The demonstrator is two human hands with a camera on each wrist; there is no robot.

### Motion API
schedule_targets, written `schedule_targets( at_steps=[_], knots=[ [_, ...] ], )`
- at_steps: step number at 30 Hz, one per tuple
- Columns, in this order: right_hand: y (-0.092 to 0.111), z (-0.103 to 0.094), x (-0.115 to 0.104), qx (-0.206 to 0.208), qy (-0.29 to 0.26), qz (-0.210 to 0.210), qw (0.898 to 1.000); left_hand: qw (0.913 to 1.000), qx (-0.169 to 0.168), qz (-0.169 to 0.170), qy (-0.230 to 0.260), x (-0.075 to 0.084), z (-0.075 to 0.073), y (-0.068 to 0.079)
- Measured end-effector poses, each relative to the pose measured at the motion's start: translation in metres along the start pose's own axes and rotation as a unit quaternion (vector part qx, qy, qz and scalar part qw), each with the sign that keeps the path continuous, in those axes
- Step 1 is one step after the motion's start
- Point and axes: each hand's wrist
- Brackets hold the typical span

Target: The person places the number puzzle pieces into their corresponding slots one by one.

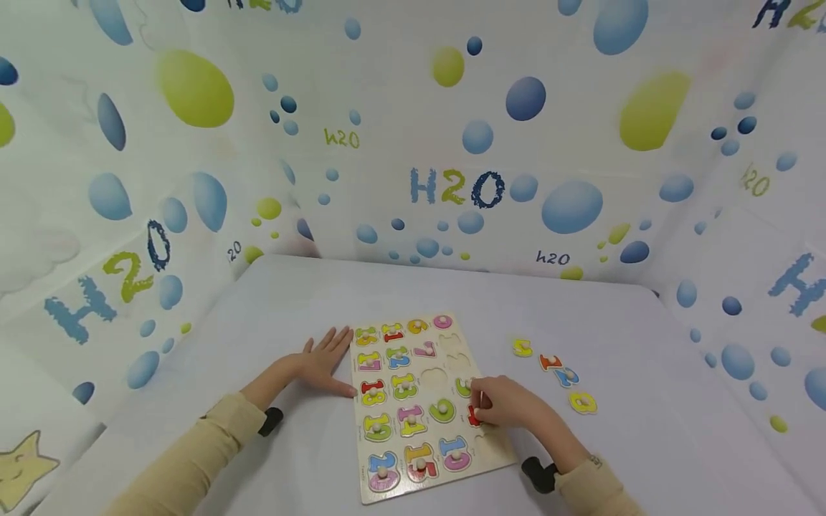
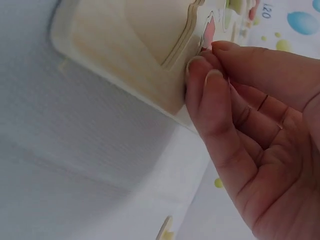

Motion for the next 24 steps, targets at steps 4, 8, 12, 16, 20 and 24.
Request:
schedule_targets(
  at_steps=[4, 8, 12, 16, 20, 24],
  knots=[
    [0.014, 0.005, 0.008, 0.006, -0.011, 0.015, 1.000, 0.9999, -0.010, 0.010, -0.005, 0.010, 0.005, -0.008],
    [0.021, 0.007, 0.009, 0.005, -0.046, 0.011, 0.999, 0.9996, -0.023, 0.005, -0.015, 0.014, 0.008, -0.011],
    [0.020, 0.006, 0.007, 0.003, -0.084, 0.008, 0.996, 0.9997, -0.021, 0.001, -0.015, 0.010, 0.006, -0.008],
    [0.019, 0.004, 0.009, 0.007, -0.110, 0.008, 0.994, 0.9999, -0.010, -0.003, -0.007, 0.005, 0.001, -0.002],
    [0.026, -0.003, 0.014, 0.015, -0.148, 0.012, 0.989, 0.9999, -0.013, 0.003, -0.009, 0.000, 0.000, -0.001],
    [0.036, -0.012, 0.021, 0.040, -0.154, 0.021, 0.987, 1.0000, -0.007, 0.005, 0.003, -0.005, 0.001, 0.000]
  ],
)
Point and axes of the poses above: each hand's wrist, its own y-axis away from the middle knuckle, its own z-axis out of the palm, x = y × z, and after that the axes turned 7 degrees about -y, right-handed
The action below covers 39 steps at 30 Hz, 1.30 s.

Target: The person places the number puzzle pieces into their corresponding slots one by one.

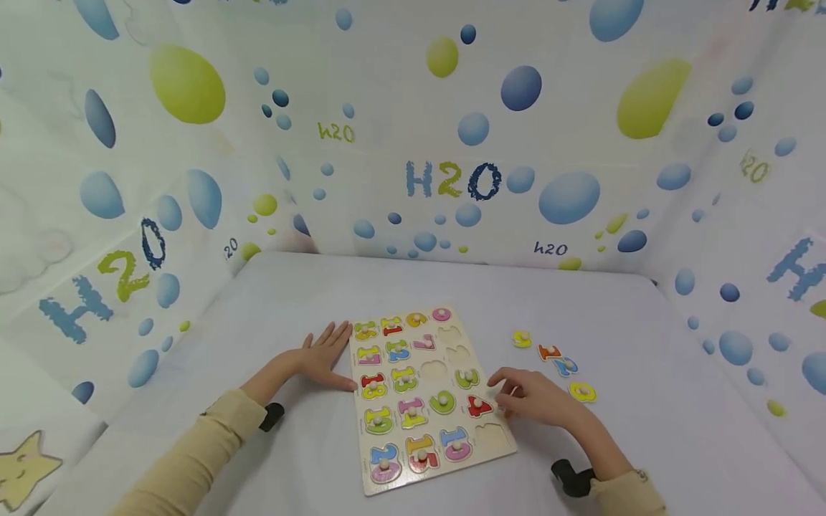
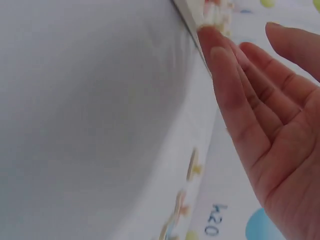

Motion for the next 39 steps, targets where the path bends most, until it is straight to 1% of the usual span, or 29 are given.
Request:
schedule_targets(
  at_steps=[3, 5, 9, 11, 14, 17, 18, 22, 27, 33, 36, 39],
  knots=[
    [0.009, -0.011, 0.003, 0.043, 0.034, 0.004, 0.998, 0.9999, 0.002, -0.012, -0.010, -0.004, 0.003, -0.002],
    [0.017, -0.020, 0.006, 0.075, 0.059, 0.012, 0.995, 0.9997, 0.005, -0.014, -0.018, -0.008, 0.006, -0.004],
    [0.037, -0.040, 0.015, 0.131, 0.100, 0.041, 0.985, 0.9999, 0.006, -0.003, -0.014, -0.009, 0.008, -0.008],
    [0.045, -0.050, 0.022, 0.153, 0.120, 0.060, 0.979, 0.9999, 0.008, 0.003, -0.006, -0.007, 0.006, -0.008],
    [0.054, -0.063, 0.033, 0.170, 0.138, 0.088, 0.972, 0.9999, 0.001, -0.003, -0.012, -0.004, 0.005, -0.010],
    [0.055, -0.072, 0.041, 0.178, 0.140, 0.113, 0.967, 1.0000, 0.005, -0.006, -0.005, -0.005, 0.003, -0.009],
    [0.056, -0.075, 0.044, 0.179, 0.139, 0.119, 0.967, 0.9999, 0.004, -0.008, -0.011, -0.006, 0.004, -0.010],
    [0.058, -0.079, 0.051, 0.184, 0.131, 0.144, 0.963, 0.9998, 0.016, 0.000, -0.008, -0.011, 0.006, -0.013],
    [0.059, -0.075, 0.053, 0.183, 0.105, 0.152, 0.966, 0.9996, 0.026, 0.005, -0.007, -0.014, 0.006, -0.014],
    [0.059, -0.071, 0.055, 0.174, 0.077, 0.147, 0.971, 0.9997, 0.020, 0.004, -0.011, -0.014, 0.006, -0.016],
    [0.061, -0.069, 0.059, 0.165, 0.051, 0.152, 0.973, 0.9999, 0.009, 0.001, -0.013, -0.013, 0.007, -0.018],
    [0.064, -0.067, 0.062, 0.159, 0.012, 0.166, 0.973, 0.9999, 0.007, 0.006, -0.007, -0.011, 0.009, -0.018]
  ],
)
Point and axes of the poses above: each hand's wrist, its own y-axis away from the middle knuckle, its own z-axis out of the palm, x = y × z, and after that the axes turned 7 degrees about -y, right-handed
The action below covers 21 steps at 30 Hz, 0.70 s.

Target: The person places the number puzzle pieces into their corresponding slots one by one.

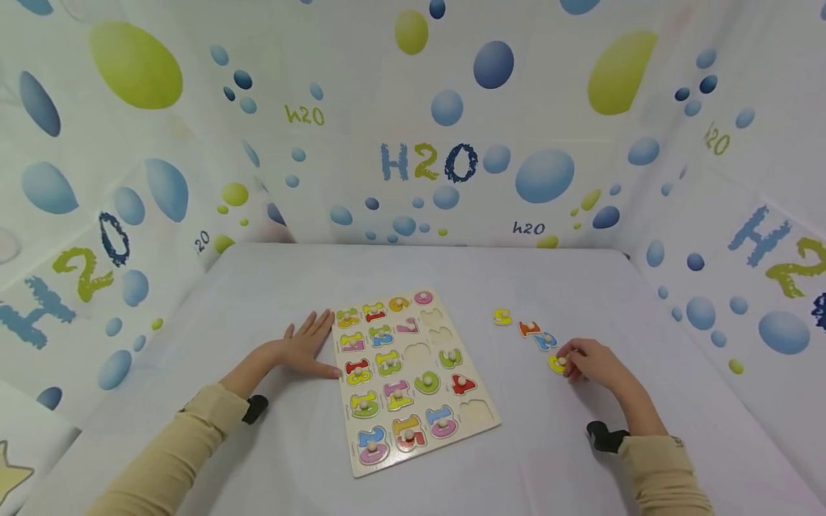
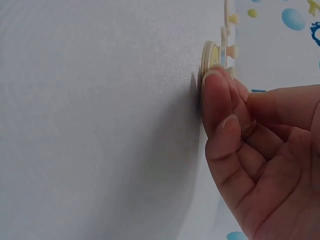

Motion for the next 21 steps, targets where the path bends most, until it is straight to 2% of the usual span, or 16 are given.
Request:
schedule_targets(
  at_steps=[6, 11, 15, 21],
  knots=[
    [-0.001, 0.005, -0.002, -0.010, -0.052, 0.027, 0.998, 1.0000, -0.002, 0.003, 0.000, 0.002, -0.001, 0.003],
    [-0.008, 0.014, -0.009, -0.017, -0.053, 0.008, 0.998, 0.9999, -0.014, -0.001, 0.005, 0.009, -0.008, 0.009],
    [-0.015, 0.025, -0.015, -0.025, -0.049, -0.005, 0.998, 0.9999, -0.007, 0.001, 0.012, 0.013, -0.013, 0.013],
    [-0.024, 0.048, -0.033, -0.057, -0.057, -0.058, 0.995, 1.0000, -0.003, -0.004, 0.008, 0.013, -0.013, 0.013]
  ],
)
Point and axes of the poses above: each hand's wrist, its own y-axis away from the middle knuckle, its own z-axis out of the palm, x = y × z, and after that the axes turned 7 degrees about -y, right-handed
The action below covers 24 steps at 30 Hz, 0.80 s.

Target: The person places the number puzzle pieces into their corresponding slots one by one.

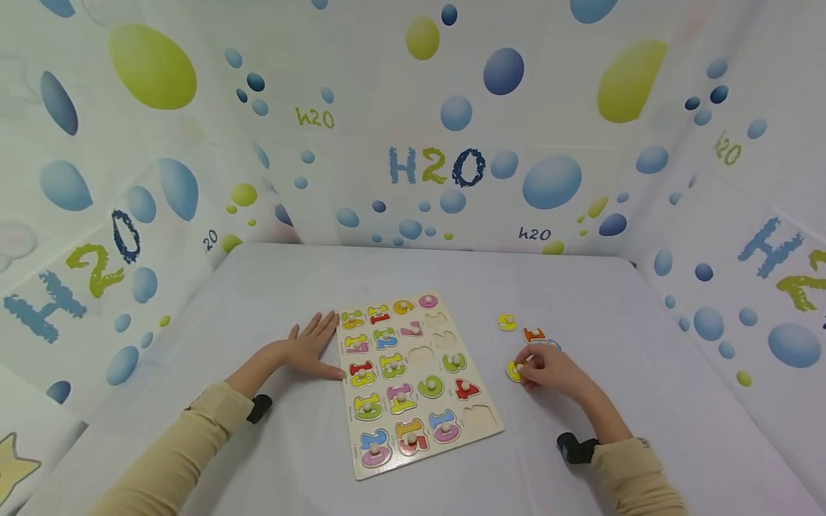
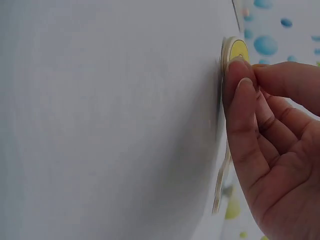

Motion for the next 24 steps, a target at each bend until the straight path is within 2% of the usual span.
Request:
schedule_targets(
  at_steps=[6, 11, 17, 24],
  knots=[
    [-0.007, 0.027, -0.019, -0.010, 0.051, -0.068, 0.996, 0.9999, -0.009, -0.004, -0.010, -0.002, 0.003, -0.003],
    [-0.016, 0.043, -0.033, -0.003, 0.085, -0.074, 0.994, 1.0000, -0.004, -0.003, -0.008, -0.002, 0.001, -0.002],
    [-0.036, 0.057, -0.053, -0.004, 0.066, -0.069, 0.995, 1.0000, -0.003, -0.002, -0.008, 0.001, -0.001, 0.000],
    [-0.069, 0.077, -0.073, -0.031, 0.057, -0.092, 0.994, 1.0000, -0.006, 0.001, -0.007, -0.003, 0.003, -0.003]
  ],
)
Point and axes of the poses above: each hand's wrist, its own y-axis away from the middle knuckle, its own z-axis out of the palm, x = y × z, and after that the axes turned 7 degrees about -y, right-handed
